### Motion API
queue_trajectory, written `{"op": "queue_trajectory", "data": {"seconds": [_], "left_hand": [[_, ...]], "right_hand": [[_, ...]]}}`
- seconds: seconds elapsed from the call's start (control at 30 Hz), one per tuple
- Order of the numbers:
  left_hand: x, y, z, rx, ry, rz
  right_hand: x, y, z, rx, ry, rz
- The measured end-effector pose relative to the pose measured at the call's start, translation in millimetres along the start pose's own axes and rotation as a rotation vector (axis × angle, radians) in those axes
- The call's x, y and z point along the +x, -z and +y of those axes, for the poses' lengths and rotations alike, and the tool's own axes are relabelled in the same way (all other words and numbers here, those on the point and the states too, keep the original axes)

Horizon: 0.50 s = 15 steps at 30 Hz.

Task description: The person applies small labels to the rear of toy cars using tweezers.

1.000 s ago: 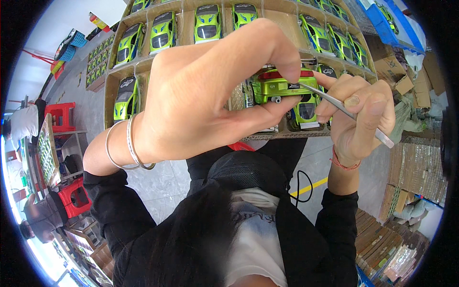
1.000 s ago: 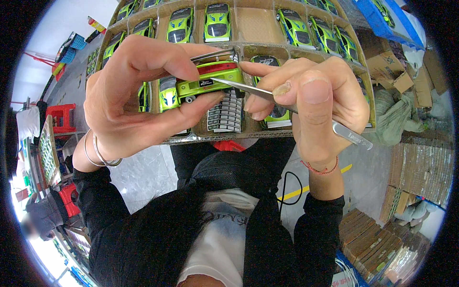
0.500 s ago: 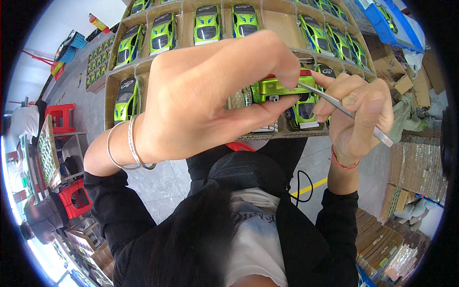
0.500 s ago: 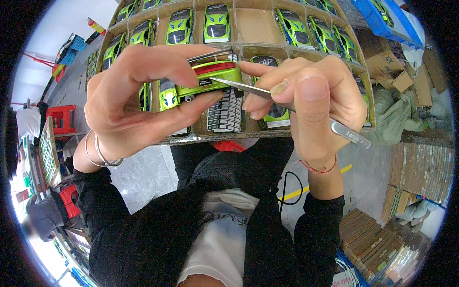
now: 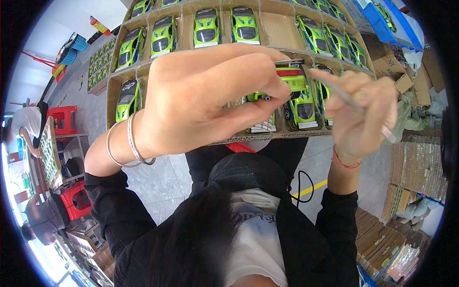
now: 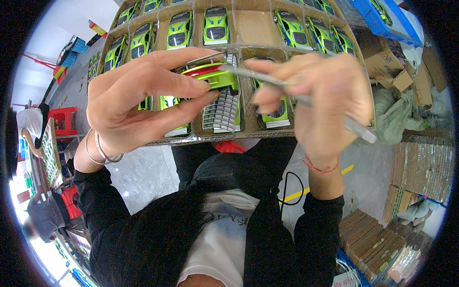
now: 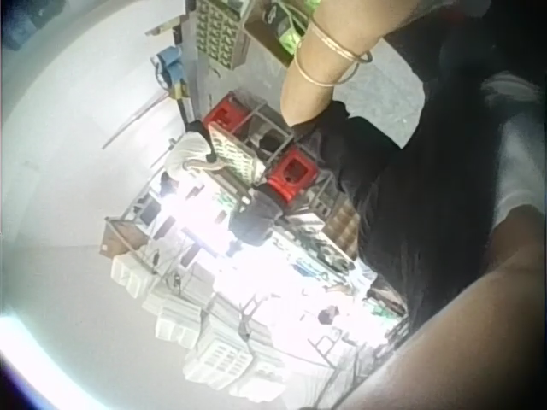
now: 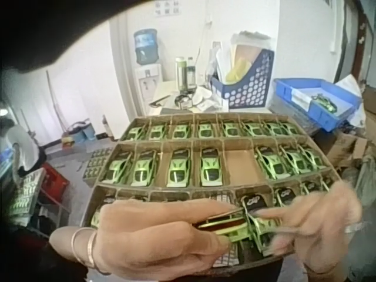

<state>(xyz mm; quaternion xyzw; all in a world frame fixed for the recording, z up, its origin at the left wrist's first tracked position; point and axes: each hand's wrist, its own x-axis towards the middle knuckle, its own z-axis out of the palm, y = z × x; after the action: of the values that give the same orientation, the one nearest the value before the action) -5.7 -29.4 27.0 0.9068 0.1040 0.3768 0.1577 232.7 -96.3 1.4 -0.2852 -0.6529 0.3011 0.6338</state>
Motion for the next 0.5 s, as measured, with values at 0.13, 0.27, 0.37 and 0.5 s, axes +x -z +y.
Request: {"op": "queue_trajectory", "data": {"seconds": [0.13,0.27,0.37,0.5], "left_hand": [[21,-14,-6,0.033,-0.044,0.089],[60,-62,-58,0.1,-0.252,0.244],[62,-82,-82,0.108,-0.039,0.016],[59,-90,-119,0.016,-0.016,-0.175]], "right_hand": [[2,17,-8,0.074,0.032,0.239],[-14,13,2,0.135,-0.02,0.311],[-29,7,5,0.131,-0.123,0.293],[-41,2,11,0.142,-0.308,0.233]]}}
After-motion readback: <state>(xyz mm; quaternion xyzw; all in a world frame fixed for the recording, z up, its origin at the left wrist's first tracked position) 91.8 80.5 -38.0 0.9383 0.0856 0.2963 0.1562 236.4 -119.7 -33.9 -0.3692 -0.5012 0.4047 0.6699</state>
